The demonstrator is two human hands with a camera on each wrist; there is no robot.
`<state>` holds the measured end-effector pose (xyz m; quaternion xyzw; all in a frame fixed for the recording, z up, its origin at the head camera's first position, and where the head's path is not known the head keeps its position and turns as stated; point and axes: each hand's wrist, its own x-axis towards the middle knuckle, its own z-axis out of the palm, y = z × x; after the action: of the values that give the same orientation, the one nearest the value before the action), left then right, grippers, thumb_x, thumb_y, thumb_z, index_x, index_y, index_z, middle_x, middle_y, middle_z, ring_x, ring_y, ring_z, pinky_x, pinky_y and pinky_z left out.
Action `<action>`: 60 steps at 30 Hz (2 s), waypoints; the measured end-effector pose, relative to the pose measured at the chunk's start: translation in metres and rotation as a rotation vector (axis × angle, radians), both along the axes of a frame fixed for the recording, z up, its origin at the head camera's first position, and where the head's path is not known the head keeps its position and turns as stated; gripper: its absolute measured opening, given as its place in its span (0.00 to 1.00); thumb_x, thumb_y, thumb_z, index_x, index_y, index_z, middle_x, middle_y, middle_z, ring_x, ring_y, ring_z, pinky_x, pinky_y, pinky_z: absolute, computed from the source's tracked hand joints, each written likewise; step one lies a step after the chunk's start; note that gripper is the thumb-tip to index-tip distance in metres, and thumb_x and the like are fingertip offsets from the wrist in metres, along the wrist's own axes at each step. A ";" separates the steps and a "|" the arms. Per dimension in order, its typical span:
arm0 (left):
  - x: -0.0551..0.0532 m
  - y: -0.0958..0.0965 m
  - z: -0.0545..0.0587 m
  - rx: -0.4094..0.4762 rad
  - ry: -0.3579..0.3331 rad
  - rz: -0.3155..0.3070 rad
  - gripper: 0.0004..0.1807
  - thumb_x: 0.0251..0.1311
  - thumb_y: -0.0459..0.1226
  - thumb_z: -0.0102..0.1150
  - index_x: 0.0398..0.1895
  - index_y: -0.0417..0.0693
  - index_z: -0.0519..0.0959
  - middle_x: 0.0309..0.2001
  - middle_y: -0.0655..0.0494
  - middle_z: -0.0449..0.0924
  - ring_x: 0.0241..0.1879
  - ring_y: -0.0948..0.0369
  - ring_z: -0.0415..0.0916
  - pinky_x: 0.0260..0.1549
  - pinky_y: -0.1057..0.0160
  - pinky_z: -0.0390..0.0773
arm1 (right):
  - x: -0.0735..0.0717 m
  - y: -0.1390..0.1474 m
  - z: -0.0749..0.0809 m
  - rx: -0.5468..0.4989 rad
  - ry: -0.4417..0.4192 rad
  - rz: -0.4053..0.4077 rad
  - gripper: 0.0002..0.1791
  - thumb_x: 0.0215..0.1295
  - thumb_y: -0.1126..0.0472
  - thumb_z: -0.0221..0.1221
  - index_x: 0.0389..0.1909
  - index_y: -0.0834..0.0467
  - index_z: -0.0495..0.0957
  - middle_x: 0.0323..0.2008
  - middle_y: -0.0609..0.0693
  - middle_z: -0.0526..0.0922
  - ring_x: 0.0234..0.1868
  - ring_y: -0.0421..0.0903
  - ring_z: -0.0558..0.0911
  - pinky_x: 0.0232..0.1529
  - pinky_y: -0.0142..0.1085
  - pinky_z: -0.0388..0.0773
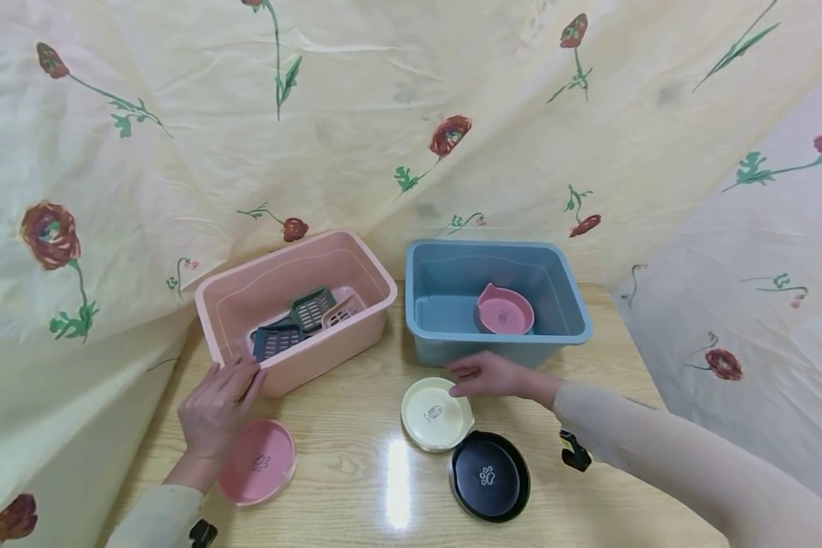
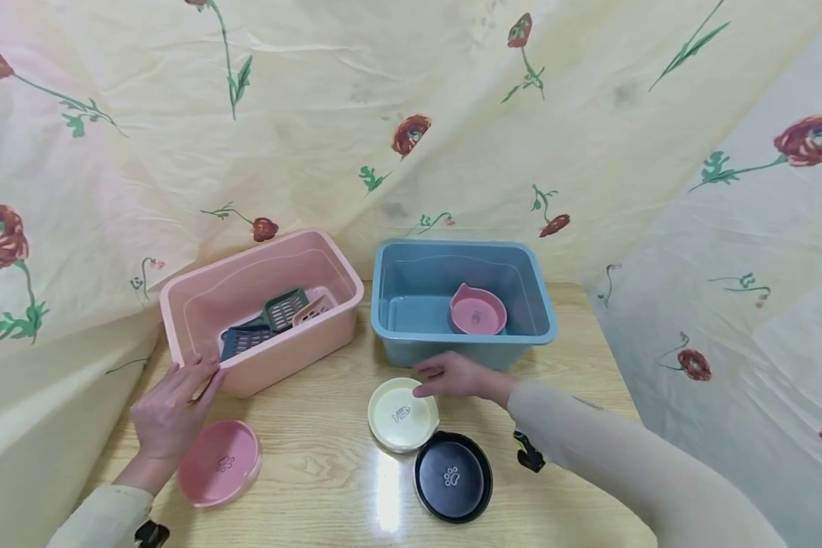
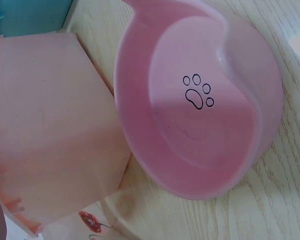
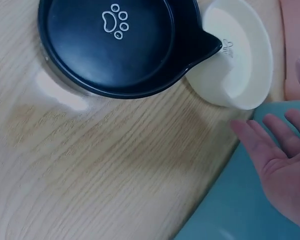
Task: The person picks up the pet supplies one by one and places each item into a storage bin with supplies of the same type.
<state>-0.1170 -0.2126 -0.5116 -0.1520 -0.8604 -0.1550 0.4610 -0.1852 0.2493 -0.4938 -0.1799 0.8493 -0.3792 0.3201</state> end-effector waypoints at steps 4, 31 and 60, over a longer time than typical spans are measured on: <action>0.000 0.001 0.000 0.003 -0.010 0.002 0.23 0.79 0.53 0.57 0.36 0.45 0.91 0.41 0.43 0.92 0.41 0.44 0.91 0.42 0.36 0.89 | -0.003 -0.006 -0.008 0.017 -0.104 -0.058 0.34 0.72 0.56 0.70 0.73 0.68 0.73 0.68 0.67 0.80 0.65 0.60 0.82 0.56 0.54 0.88; 0.002 -0.003 0.003 0.001 -0.055 0.022 0.27 0.81 0.54 0.52 0.38 0.44 0.90 0.41 0.42 0.91 0.42 0.42 0.91 0.44 0.36 0.88 | -0.014 -0.072 -0.012 0.229 -0.036 0.220 0.23 0.69 0.65 0.71 0.63 0.59 0.81 0.53 0.59 0.87 0.44 0.47 0.87 0.24 0.39 0.89; 0.000 -0.001 0.003 0.004 -0.024 0.027 0.25 0.81 0.53 0.54 0.37 0.45 0.90 0.43 0.40 0.91 0.40 0.42 0.91 0.40 0.36 0.89 | -0.018 -0.092 -0.018 0.286 0.012 0.294 0.22 0.70 0.77 0.62 0.58 0.53 0.84 0.48 0.53 0.85 0.40 0.46 0.83 0.32 0.51 0.92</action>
<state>-0.1173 -0.2134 -0.5085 -0.1377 -0.8676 -0.1522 0.4529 -0.2028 0.1577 -0.5115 -0.2568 0.8610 -0.2032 0.3892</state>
